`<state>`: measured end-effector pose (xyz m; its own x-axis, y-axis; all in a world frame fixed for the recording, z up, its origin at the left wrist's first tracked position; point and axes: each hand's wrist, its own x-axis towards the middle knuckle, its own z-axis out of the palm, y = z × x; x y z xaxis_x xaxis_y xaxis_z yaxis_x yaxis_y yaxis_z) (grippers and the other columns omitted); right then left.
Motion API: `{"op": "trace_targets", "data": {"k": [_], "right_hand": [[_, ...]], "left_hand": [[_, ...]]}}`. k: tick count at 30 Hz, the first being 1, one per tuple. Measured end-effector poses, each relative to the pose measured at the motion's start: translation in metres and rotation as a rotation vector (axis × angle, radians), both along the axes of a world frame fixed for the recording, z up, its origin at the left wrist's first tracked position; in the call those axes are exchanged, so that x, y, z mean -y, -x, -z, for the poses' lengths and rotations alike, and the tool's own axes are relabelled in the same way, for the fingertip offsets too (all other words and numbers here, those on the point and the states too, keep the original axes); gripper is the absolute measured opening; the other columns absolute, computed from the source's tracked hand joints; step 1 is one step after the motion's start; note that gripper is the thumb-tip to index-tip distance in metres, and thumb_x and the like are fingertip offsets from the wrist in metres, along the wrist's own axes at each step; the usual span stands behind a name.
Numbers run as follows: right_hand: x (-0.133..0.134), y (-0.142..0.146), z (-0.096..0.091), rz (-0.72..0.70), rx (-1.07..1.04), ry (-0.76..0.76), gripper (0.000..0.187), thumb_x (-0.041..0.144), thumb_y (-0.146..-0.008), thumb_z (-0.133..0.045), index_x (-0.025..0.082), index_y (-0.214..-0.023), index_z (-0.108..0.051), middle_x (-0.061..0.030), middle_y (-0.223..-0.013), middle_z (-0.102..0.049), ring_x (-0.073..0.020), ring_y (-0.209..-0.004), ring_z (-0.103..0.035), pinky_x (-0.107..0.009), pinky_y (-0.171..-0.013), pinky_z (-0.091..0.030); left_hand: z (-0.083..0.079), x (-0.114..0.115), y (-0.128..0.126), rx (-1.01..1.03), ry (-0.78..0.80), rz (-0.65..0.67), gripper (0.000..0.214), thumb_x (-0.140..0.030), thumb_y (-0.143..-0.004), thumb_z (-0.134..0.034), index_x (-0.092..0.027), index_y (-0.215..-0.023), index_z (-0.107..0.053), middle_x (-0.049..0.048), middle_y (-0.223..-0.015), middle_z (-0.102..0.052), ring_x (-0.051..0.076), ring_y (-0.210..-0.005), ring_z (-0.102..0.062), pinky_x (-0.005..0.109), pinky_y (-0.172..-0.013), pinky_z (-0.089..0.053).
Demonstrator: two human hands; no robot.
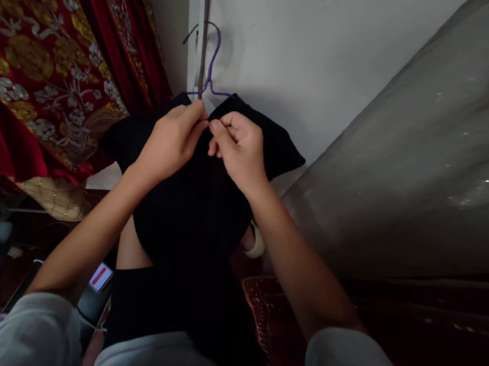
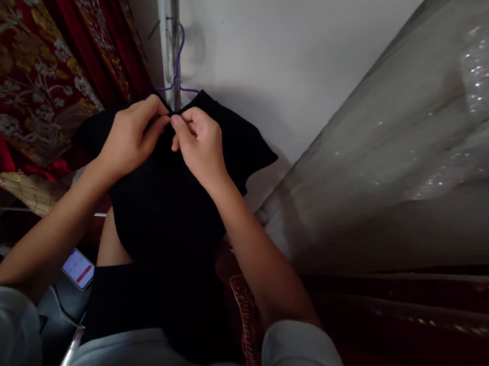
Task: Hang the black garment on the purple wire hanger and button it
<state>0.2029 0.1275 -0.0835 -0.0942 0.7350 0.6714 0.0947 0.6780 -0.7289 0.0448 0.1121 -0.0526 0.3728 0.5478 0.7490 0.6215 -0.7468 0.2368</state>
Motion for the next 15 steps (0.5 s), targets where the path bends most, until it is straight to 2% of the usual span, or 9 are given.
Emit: {"op": "trace_targets", "data": {"k": [2,5,7,9,11,13,15], "right_hand": [[-0.006,0.003,0.006,0.084,0.028,0.014,0.039,0.055,-0.101,-0.055,0.022,-0.082,-0.050,0.0042,-0.062,-0.053,-0.0096,-0.055,-0.054,-0.024,-0.057,-0.042],[-0.016,0.010,0.030,0.209,0.179,0.167,0.028,0.032,-0.099,-0.061,0.021,-0.076,-0.051,0.0014,-0.064,-0.058,-0.0123,-0.057,-0.055,-0.027,-0.060,-0.042],[-0.015,0.014,0.050,0.178,0.278,0.286,0.026,0.027,-0.097,-0.061,0.021,-0.073,-0.053,-0.0004,-0.066,-0.062,-0.0139,-0.059,-0.057,-0.028,-0.060,-0.042],[-0.008,0.015,0.064,0.114,0.323,0.340,0.023,0.027,-0.096,-0.059,0.020,-0.075,-0.056,-0.0011,-0.067,-0.064,-0.0145,-0.060,-0.059,-0.028,-0.060,-0.041],[0.003,0.010,0.070,0.065,0.352,0.339,0.021,0.028,-0.096,-0.058,0.020,-0.076,-0.058,-0.0007,-0.065,-0.065,-0.0143,-0.059,-0.059,-0.027,-0.059,-0.041],[0.012,0.002,0.070,0.009,0.436,0.340,0.020,0.026,-0.094,-0.059,0.020,-0.075,-0.059,-0.0003,-0.064,-0.066,-0.0139,-0.058,-0.060,-0.026,-0.059,-0.040],[0.015,-0.009,0.067,-0.047,0.601,0.372,0.020,0.023,-0.091,-0.061,0.019,-0.071,-0.061,-0.0001,-0.062,-0.067,-0.0134,-0.057,-0.060,-0.026,-0.058,-0.039]], "left_hand": [[-0.004,-0.001,0.000,-0.016,-0.033,-0.021,0.037,-0.052,-0.108,-0.046,-0.022,-0.092,-0.059,0.0043,-0.083,-0.061,0.021,-0.087,-0.062,0.035,-0.081,-0.046],[-0.023,-0.002,0.010,0.055,-0.212,-0.090,0.039,-0.051,-0.111,-0.040,-0.021,-0.092,-0.057,0.0035,-0.086,-0.060,0.016,-0.082,-0.057,0.033,-0.078,-0.044],[-0.036,-0.005,0.033,0.203,-0.319,-0.164,0.036,-0.049,-0.112,-0.041,-0.019,-0.097,-0.055,0.0019,-0.090,-0.058,0.013,-0.082,-0.055,0.033,-0.079,-0.043],[-0.035,-0.013,0.069,0.360,-0.307,-0.242,0.035,-0.050,-0.112,-0.041,-0.018,-0.101,-0.052,-0.0003,-0.091,-0.055,0.011,-0.083,-0.054,0.035,-0.082,-0.042],[-0.016,-0.021,0.111,0.422,-0.199,-0.305,0.040,-0.053,-0.113,-0.033,-0.019,-0.101,-0.050,-0.0013,-0.088,-0.054,0.013,-0.091,-0.054,0.036,-0.088,-0.040],[0.019,-0.020,0.148,0.402,-0.088,-0.390,0.047,-0.060,-0.110,-0.034,-0.019,-0.093,-0.052,-0.0013,-0.082,-0.053,0.015,-0.091,-0.053,0.036,-0.086,-0.038],[0.060,-0.008,0.170,0.316,0.035,-0.489,0.053,-0.065,-0.107,-0.038,-0.020,-0.085,-0.054,0.0000,-0.077,-0.053,0.015,-0.078,-0.050,0.035,-0.076,-0.037]]}}
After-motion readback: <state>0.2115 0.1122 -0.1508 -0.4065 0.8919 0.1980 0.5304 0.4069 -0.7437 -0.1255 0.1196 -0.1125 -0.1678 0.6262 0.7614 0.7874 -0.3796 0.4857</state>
